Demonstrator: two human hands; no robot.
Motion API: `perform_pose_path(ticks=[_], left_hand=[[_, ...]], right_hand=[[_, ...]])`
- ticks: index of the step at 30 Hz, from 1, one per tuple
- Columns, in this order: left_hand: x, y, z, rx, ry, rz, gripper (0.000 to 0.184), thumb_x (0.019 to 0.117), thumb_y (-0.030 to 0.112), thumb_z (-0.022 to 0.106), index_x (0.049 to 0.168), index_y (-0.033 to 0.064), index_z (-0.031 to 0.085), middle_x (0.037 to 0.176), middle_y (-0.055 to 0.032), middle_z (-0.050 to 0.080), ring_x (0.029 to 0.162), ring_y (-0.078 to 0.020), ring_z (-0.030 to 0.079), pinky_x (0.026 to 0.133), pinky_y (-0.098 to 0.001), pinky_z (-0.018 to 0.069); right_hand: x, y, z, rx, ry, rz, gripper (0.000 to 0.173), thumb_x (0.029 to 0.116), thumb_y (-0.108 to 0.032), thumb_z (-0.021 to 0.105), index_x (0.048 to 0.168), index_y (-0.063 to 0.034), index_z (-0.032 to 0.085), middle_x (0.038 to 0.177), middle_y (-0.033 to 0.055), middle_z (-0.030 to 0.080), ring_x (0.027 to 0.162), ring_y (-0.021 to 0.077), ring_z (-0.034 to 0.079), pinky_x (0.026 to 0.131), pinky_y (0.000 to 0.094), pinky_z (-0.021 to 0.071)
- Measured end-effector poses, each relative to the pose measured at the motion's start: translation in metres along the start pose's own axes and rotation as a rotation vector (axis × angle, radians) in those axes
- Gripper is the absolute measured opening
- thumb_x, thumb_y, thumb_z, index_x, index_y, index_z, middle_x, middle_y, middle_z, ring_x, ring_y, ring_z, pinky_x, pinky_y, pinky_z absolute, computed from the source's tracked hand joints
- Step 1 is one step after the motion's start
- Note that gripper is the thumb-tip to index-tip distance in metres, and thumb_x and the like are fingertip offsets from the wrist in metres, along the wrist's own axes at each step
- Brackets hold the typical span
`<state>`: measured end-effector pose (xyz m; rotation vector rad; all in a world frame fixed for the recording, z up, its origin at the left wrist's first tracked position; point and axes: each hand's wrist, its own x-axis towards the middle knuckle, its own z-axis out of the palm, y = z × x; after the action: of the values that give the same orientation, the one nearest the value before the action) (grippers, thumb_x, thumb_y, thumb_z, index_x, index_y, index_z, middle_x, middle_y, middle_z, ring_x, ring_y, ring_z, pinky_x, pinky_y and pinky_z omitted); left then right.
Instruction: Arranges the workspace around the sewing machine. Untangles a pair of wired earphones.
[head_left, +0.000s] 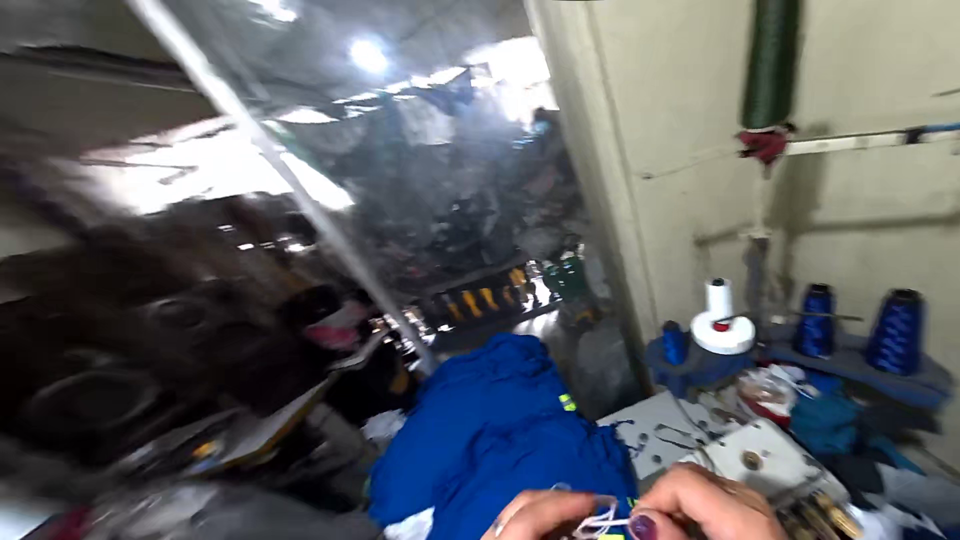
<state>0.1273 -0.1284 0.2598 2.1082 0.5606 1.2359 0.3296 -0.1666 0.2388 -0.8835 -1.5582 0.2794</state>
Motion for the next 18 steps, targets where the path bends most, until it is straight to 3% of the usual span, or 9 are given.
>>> perform_pose_path(ticks=[4, 6, 9, 12, 14, 16, 18], left_hand=[[0.010, 0.010, -0.009, 0.165, 0.064, 0.117, 0.014, 0.0957, 0.003, 0.066, 0.108, 0.0015, 0.072, 0.099, -0.0074, 0.072, 0.092, -0.0060, 0.067, 0.082, -0.0212, 0.0564], [0.011, 0.014, -0.011, 0.270, 0.070, 0.154, 0.011, 0.0942, 0.004, 0.068, 0.103, 0.0019, 0.074, 0.094, -0.0090, 0.071, 0.091, -0.0097, 0.064, 0.083, -0.0221, 0.0511], [0.011, 0.012, -0.025, 0.332, 0.063, 0.129, 0.012, 0.0943, 0.006, 0.068, 0.104, 0.0047, 0.074, 0.095, -0.0069, 0.073, 0.094, -0.0101, 0.064, 0.085, -0.0241, 0.0501], [0.012, 0.008, -0.038, 0.166, 0.047, 0.084, 0.016, 0.0956, 0.004, 0.067, 0.110, 0.0001, 0.070, 0.097, -0.0070, 0.072, 0.090, -0.0059, 0.066, 0.082, -0.0232, 0.0546], [0.015, 0.008, -0.040, 0.040, 0.019, 0.068, 0.020, 0.0966, 0.002, 0.065, 0.116, -0.0043, 0.066, 0.102, -0.0080, 0.072, 0.090, -0.0051, 0.068, 0.081, -0.0243, 0.0585], [0.020, 0.010, -0.039, -0.017, 0.000, 0.075, 0.022, 0.0973, 0.001, 0.064, 0.118, -0.0050, 0.064, 0.104, -0.0071, 0.074, 0.092, -0.0048, 0.070, 0.083, -0.0249, 0.0591], [0.025, 0.012, -0.040, -0.070, -0.011, 0.089, 0.021, 0.0965, 0.000, 0.064, 0.118, -0.0028, 0.064, 0.102, -0.0042, 0.074, 0.092, -0.0040, 0.069, 0.083, -0.0246, 0.0585]], right_hand=[[0.016, -0.006, 0.015, -0.068, -0.069, -0.093, 0.018, 0.0982, -0.013, 0.064, 0.087, -0.0003, 0.071, 0.073, 0.0102, 0.069, 0.072, 0.0162, 0.064, 0.074, 0.0303, 0.0505], [0.020, -0.007, 0.023, -0.120, -0.062, -0.133, 0.019, 0.0969, -0.014, 0.063, 0.085, -0.0005, 0.069, 0.070, 0.0107, 0.067, 0.070, 0.0182, 0.063, 0.072, 0.0315, 0.0496], [0.026, -0.005, 0.021, -0.077, -0.111, -0.100, 0.019, 0.0979, -0.016, 0.066, 0.089, -0.0011, 0.072, 0.073, 0.0089, 0.070, 0.071, 0.0151, 0.064, 0.073, 0.0301, 0.0500], [0.037, -0.004, 0.013, 0.145, -0.250, 0.000, 0.023, 0.1010, -0.016, 0.063, 0.110, 0.0037, 0.070, 0.097, 0.0115, 0.073, 0.086, 0.0097, 0.069, 0.080, 0.0265, 0.0581], [0.043, 0.001, 0.014, 0.178, -0.261, -0.029, 0.025, 0.1027, -0.016, 0.059, 0.117, 0.0024, 0.069, 0.116, 0.0140, 0.067, 0.104, 0.0107, 0.065, 0.087, 0.0252, 0.0563], [0.050, 0.003, 0.016, 0.135, -0.288, -0.099, 0.024, 0.1021, -0.017, 0.061, 0.115, 0.0007, 0.071, 0.120, 0.0153, 0.068, 0.114, 0.0153, 0.063, 0.096, 0.0286, 0.0528], [0.055, 0.005, 0.020, 0.121, -0.268, -0.167, 0.020, 0.0999, -0.019, 0.065, 0.100, 0.0000, 0.072, 0.106, 0.0136, 0.071, 0.109, 0.0165, 0.063, 0.096, 0.0295, 0.0489]])
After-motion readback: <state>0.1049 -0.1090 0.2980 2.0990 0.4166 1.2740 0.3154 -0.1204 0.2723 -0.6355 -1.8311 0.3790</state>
